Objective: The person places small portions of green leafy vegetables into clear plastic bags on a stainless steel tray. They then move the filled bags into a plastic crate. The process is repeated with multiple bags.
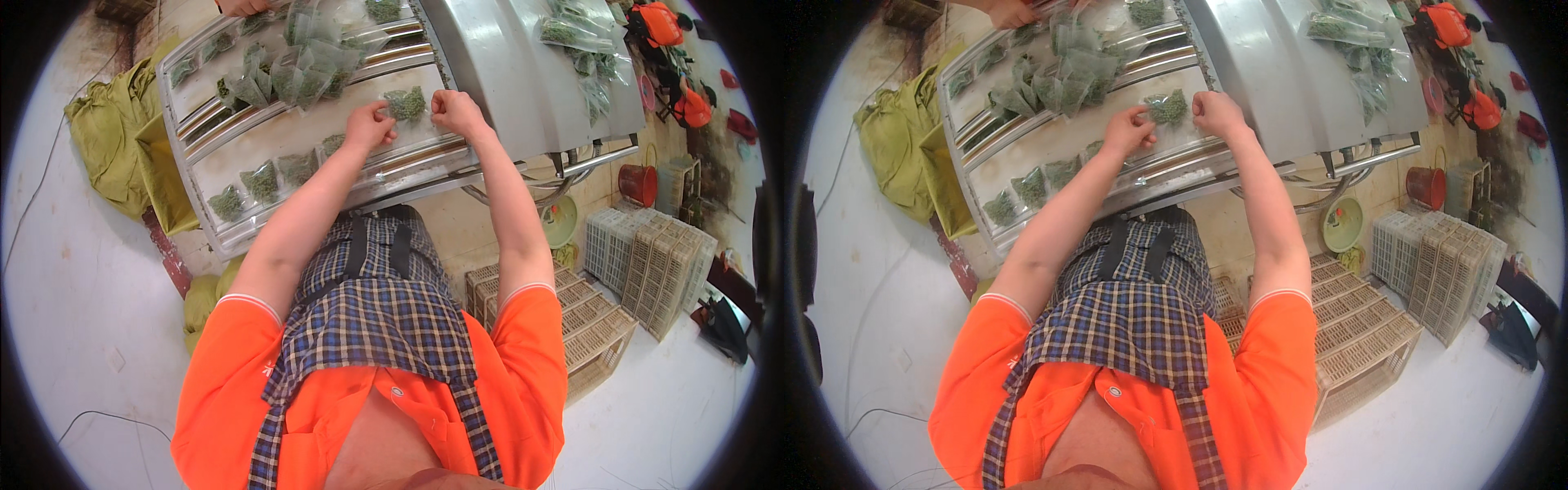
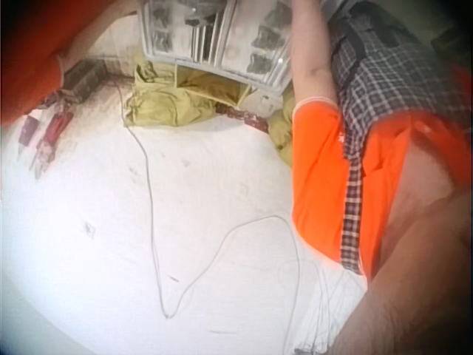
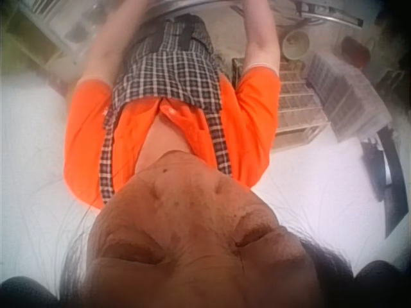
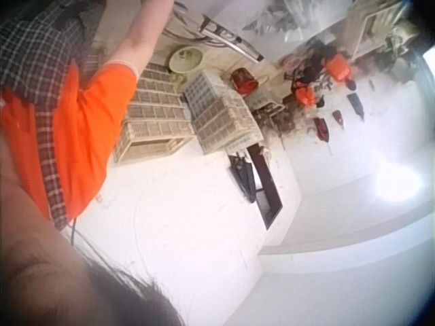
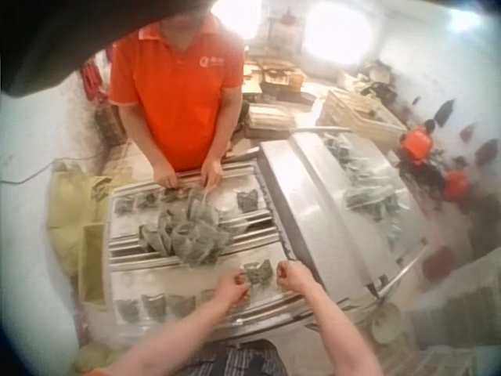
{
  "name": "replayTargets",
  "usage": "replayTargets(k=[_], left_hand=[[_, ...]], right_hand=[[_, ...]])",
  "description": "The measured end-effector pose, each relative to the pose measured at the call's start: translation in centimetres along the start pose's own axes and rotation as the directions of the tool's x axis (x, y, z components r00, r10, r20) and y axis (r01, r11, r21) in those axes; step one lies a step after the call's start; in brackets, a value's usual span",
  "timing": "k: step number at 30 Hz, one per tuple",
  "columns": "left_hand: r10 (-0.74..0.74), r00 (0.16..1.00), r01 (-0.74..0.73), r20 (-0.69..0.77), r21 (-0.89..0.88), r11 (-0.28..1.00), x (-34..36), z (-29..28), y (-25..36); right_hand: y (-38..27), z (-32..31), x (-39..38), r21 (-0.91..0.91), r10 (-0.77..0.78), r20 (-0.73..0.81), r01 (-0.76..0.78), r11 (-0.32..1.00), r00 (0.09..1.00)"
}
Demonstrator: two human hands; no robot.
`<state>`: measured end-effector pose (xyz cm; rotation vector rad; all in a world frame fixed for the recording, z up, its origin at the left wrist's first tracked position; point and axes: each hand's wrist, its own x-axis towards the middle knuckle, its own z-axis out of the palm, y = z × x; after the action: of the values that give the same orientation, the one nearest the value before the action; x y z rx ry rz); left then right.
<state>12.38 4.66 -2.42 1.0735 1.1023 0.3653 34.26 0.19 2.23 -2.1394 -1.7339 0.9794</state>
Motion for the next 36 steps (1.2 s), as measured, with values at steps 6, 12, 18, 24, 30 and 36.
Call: replayTargets(k=[6,12,18,24,30,36], left_hand=[[0.271,0.957,-0.231,-0.102,0.294,0.927,0.5,2.5,-0.8],[0.277,0.960,-0.232,-0.035,0.454,0.860,-0.1,4.4,-1.6],[0.300,0.954,-0.252,-0.021,0.489,0.835,-0.2,4.8,-2.6],[0.330,0.934,-0.237,-0.140,0.450,0.861,-0.9,-0.3,0.3],[0.514,0.746,-0.302,-0.424,0.472,0.828,-0.1,-8.2,1.8],[-0.127,0.934,0.047,-0.333,-0.237,0.970,-0.6,-10.4,4.3]], right_hand=[[0.6,0.5,-0.5,-0.187,0.058,-0.153,-0.086,0.979,0.986],[0.7,-0.4,-1.6,-0.419,0.148,-0.090,-0.172,0.891,0.985],[-2.0,-1.4,-1.9,-0.424,0.193,-0.145,-0.237,0.874,0.970],[-6.0,3.7,4.4,0.303,0.013,-0.222,0.057,0.951,0.975],[-12.4,7.7,7.5,0.884,0.278,-0.010,-0.121,0.452,0.961],[-8.8,7.0,3.9,0.650,-0.006,-0.286,0.198,0.734,0.958]])
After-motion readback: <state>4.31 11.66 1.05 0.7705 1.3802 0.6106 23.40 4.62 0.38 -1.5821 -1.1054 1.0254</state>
